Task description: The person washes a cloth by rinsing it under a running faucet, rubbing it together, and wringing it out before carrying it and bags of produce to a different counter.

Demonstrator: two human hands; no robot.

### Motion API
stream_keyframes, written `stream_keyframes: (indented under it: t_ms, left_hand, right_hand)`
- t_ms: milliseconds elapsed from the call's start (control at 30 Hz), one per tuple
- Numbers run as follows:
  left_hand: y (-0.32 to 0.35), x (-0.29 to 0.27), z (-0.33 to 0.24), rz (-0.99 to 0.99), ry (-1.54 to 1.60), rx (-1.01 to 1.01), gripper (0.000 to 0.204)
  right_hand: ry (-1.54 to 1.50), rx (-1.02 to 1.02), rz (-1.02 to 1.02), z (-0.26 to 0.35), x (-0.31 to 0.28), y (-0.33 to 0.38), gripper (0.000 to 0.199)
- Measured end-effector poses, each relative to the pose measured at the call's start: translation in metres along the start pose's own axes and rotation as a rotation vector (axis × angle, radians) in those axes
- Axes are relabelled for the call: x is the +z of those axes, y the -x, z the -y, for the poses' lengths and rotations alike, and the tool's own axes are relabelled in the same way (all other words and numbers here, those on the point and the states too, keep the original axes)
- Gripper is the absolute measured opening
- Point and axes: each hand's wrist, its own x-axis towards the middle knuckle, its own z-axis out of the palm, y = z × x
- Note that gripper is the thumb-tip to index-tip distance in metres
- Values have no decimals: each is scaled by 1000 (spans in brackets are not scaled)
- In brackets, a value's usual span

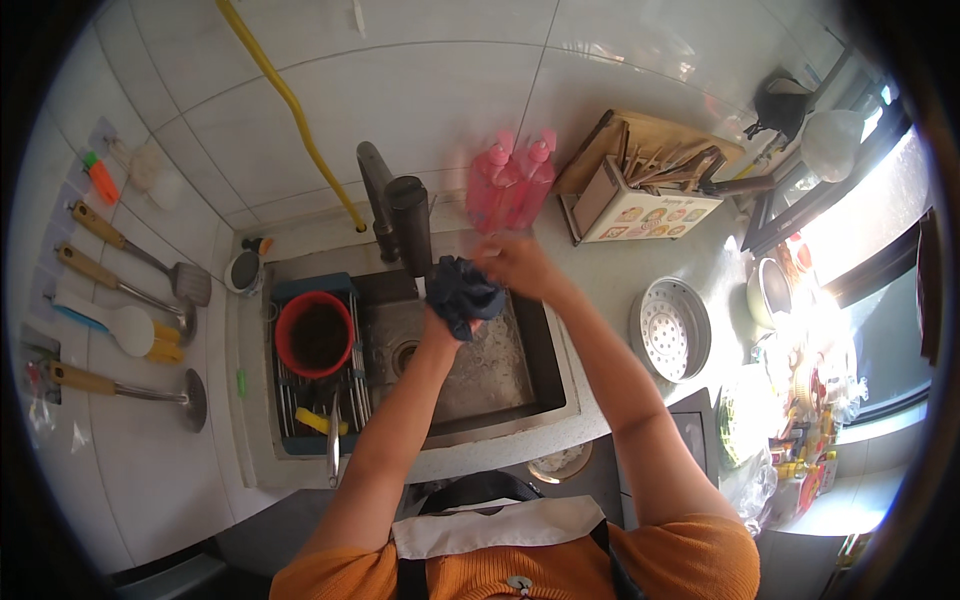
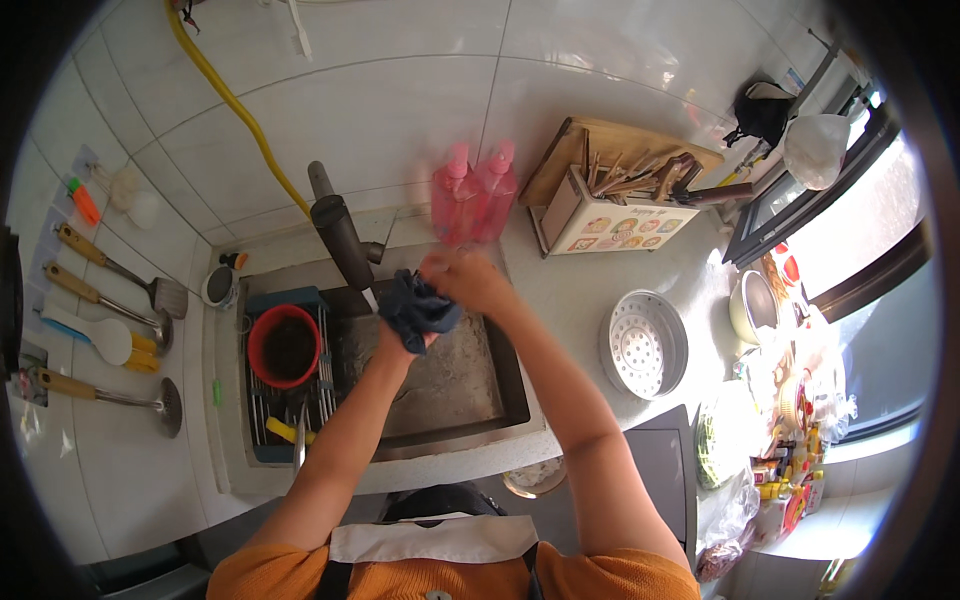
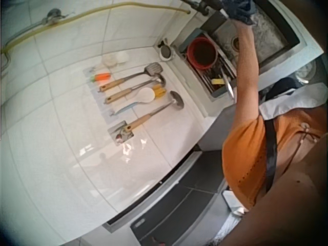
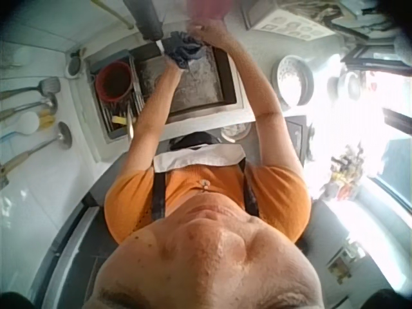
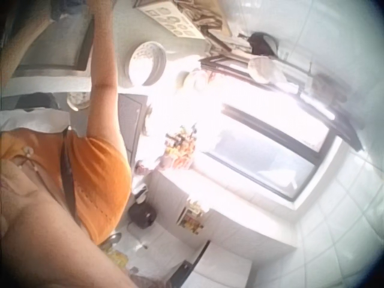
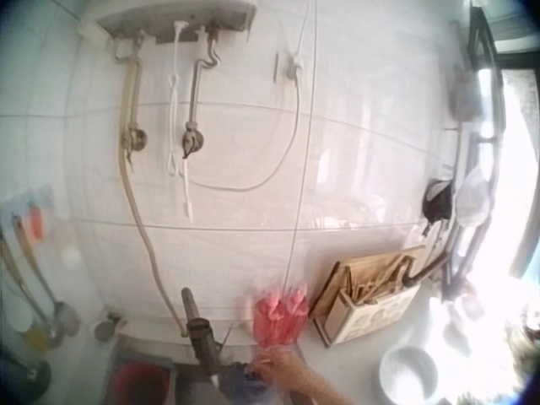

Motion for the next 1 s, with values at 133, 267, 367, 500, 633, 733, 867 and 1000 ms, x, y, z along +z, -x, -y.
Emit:
stream_keyframes:
  t_ms: [133,267,367,500,633,733,867,1000]
  left_hand:
    - [-29,25,-1,141,-19,17,28]
    - [-68,54,-1,394,-25,44,19]
    - [-91,80,0,511,-130,56,13]
    - [-115,88,3,326,-132,162,12]
    - [-138,65,8,341,32,208,22]
    - [-142,58,11,287,61,214,28]
    - [-145,62,12,322,77,179,30]
    - [-142,62,2,414,-6,157,30]
  right_hand:
    - [247,-143,-373,-41,-47,-55,18]
    - [294,-348,-471,-55,-68,-111,23]
    - [277,-264,-380,-73,-68,-139,24]
    - [237,2,-244,-54,-68,-140,23]
    - [58,-188,-288,-79,-64,-147,21]
    - [61,-153,-295,-86,-57,-144,22]
    - [75,-214,-290,-96,-56,-144,24]
    - [-78,-99,-310,-77,-64,-137,28]
